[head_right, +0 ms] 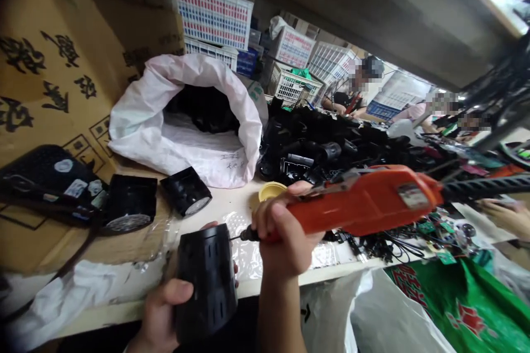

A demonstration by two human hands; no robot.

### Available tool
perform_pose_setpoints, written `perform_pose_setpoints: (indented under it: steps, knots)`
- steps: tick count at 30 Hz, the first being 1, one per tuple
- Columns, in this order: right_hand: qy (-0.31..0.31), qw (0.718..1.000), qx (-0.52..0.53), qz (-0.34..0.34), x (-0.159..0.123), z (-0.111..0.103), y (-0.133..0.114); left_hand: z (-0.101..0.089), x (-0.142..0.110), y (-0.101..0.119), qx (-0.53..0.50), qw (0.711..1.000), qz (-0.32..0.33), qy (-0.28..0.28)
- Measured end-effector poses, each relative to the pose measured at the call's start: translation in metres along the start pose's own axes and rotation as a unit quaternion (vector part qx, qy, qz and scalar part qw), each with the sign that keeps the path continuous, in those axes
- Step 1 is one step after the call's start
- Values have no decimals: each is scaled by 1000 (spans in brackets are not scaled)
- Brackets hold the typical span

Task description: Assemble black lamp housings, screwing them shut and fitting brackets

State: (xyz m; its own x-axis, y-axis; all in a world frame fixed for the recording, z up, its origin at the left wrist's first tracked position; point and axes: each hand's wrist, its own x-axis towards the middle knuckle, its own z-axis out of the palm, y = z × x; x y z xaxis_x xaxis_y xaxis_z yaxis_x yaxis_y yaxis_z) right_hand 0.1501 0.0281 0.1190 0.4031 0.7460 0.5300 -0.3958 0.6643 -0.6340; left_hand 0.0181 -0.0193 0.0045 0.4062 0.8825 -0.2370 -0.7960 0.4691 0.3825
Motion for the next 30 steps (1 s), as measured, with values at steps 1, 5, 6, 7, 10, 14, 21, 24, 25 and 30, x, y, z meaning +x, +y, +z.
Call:
perform_pose_setpoints:
  steps: [1, 5, 6, 7, 10, 14, 21, 24, 25, 30]
  knots:
    - [5, 1000, 0, 4, -1, 0, 6, 0, -1, -1, 2, 1000, 7, 5]
    - [21, 1000, -13, 5, -9, 1, 19, 2, -5, -3, 38, 999, 26, 6]
    - [18, 1000, -20, 2, -11, 1, 20, 2, -6, -3, 48, 998, 31, 9]
    - [12, 1000, -27, -3, -14, 1, 20, 2, -7, -3, 55, 998, 36, 13]
    - [-32, 999, -39, -8, -19, -2, 17, 0, -10, -2, 48, 998, 28, 2]
    - [-142, 990, 5, 22, -18, -9, 15, -9, -8, 1, 31, 994, -29, -101]
    - [-379, 908, 168, 61, 0, -13, 26, -26, -2, 3, -55, 962, -149, -222]
    - [-365, 909, 192, 54, 1, -15, 34, -23, -1, 3, -49, 966, -144, -208]
    - [-354, 914, 191, 49, 1, -16, 35, -21, 0, 3, -45, 968, -138, -203]
    - [-176, 982, 63, 36, 6, -11, 22, -10, 5, 4, -47, 983, -54, -170]
